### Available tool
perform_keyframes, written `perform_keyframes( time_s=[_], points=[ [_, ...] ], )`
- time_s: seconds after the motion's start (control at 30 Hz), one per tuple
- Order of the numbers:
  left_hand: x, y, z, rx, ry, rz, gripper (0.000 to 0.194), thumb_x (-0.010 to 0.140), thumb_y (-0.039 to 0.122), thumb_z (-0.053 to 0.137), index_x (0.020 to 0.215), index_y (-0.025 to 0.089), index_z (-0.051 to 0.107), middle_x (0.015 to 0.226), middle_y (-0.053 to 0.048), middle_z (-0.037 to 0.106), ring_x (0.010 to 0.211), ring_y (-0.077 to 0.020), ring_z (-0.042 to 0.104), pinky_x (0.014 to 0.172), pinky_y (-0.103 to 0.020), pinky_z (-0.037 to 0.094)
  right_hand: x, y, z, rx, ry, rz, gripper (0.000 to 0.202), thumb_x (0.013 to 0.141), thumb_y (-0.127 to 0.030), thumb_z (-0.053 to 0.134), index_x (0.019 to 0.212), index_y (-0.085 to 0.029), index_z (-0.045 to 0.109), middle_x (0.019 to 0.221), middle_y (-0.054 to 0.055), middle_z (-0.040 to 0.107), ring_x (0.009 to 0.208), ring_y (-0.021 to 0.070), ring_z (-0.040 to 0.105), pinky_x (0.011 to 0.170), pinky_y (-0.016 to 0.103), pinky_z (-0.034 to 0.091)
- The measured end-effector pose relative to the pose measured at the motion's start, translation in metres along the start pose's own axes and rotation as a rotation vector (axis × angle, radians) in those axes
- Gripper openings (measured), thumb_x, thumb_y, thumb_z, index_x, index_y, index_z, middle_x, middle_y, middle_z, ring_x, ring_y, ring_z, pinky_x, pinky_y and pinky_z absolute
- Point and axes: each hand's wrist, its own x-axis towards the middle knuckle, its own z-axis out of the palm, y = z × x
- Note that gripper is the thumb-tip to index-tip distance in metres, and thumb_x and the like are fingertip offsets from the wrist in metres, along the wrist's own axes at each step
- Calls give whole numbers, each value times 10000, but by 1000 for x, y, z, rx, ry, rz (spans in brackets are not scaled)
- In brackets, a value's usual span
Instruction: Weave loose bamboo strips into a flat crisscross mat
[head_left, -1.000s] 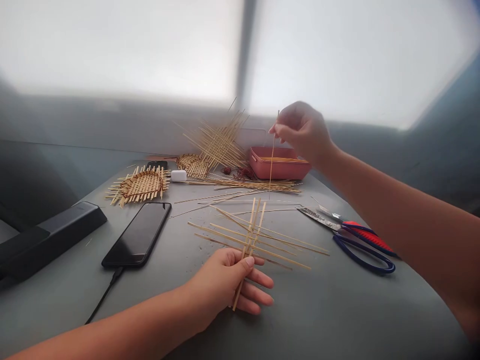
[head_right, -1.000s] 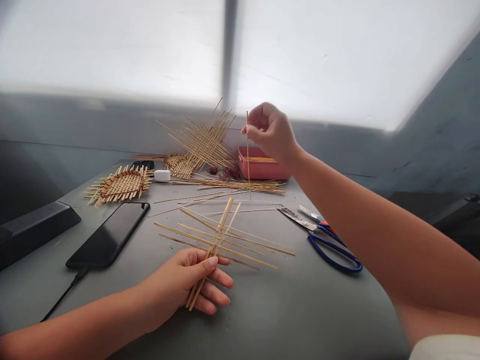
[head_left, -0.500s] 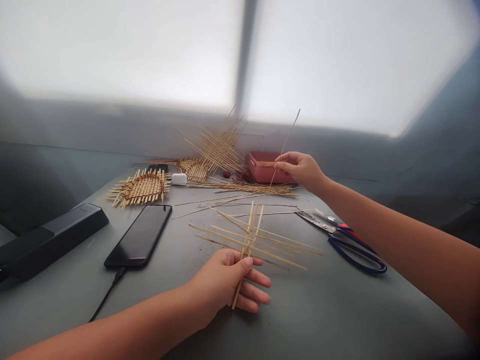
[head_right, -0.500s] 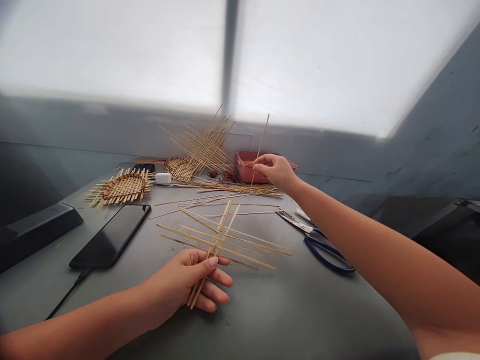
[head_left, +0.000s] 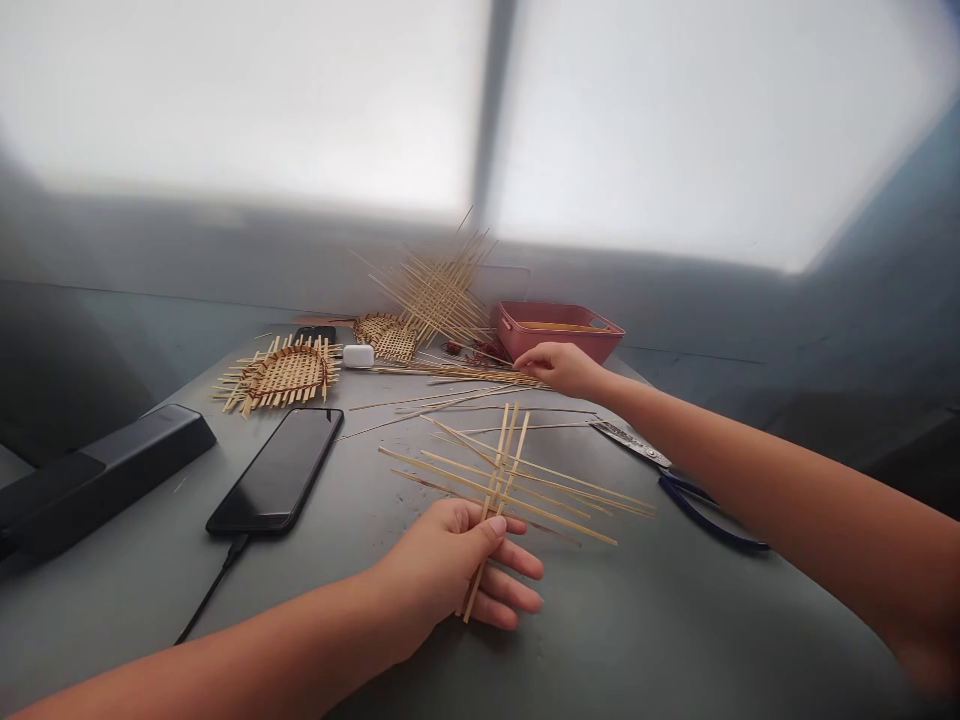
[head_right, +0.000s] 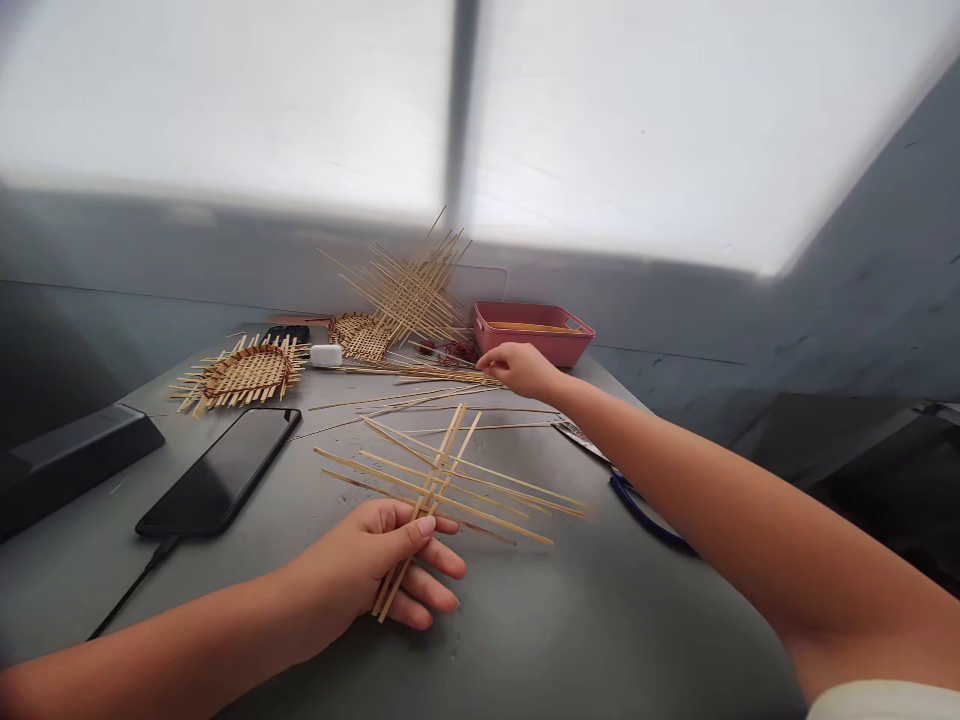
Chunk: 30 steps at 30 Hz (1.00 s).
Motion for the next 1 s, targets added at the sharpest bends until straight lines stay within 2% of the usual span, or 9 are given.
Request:
perform_keyframes(
  time_s=[0.1,0.2,0.37,0.5,0.6,0.7,0.87,1.0],
  points=[
    [2,-2,-2,-17,2,5,229,931,291,505,1043,98,558,846,-87,694,593,-132,686,526,-230,510,-3,0,5,-34,-132,-35,260,775,-364,634,948,-210,753,986,76,727,908,254,656,824,359,505],
    [3,-3,-3,-30,0,13,241,919,310,531,1037,102,555,845,-90,695,599,-138,689,534,-235,513,-9,-2,1,-22,-270,-97,432,694,-498,711,1051,-255,728,1094,56,694,992,252,641,865,330,496],
    [2,-1,-1,-12,6,-5,213,974,262,411,1022,101,541,836,-78,691,582,-121,683,523,-227,511,-18,-2,-1,-33,-426,-174,508,651,-523,750,1081,-259,692,1128,48,653,1026,239,615,866,301,489],
    [2,2,1,-7,8,-23,223,988,252,378,1029,100,536,816,-62,684,564,-110,678,503,-212,507,-17,8,6,-93,-362,-147,226,782,-389,656,934,-230,708,1010,52,665,917,212,629,783,287,490],
    [4,2,1,-6,4,-32,226,992,244,370,1021,99,540,806,-55,680,556,-105,677,490,-203,504,-12,17,13,-144,-279,-111,152,830,-262,576,915,-216,693,968,62,662,865,213,626,766,306,482],
    [7,1,-1,-21,-4,-22,217,991,251,377,1036,98,524,817,-62,683,563,-107,680,495,-203,509,-6,24,20,-187,-191,-85,217,820,-192,548,1007,-194,660,1000,94,660,925,252,615,819,359,478],
    [10,-2,-4,-42,-31,-13,211,989,235,365,1058,94,506,803,-69,683,560,-113,680,491,-206,508,8,29,32,-206,-116,-58,473,749,-136,588,1221,-165,567,1248,149,602,1197,299,521,1010,404,404],
    [10,-1,-4,-52,-26,-21,204,985,234,376,1062,93,503,802,-65,680,559,-112,679,486,-203,505,18,30,41,-195,-106,6,542,723,-112,573,1263,-155,545,1252,150,623,1163,294,561,981,384,434]
  ],
)
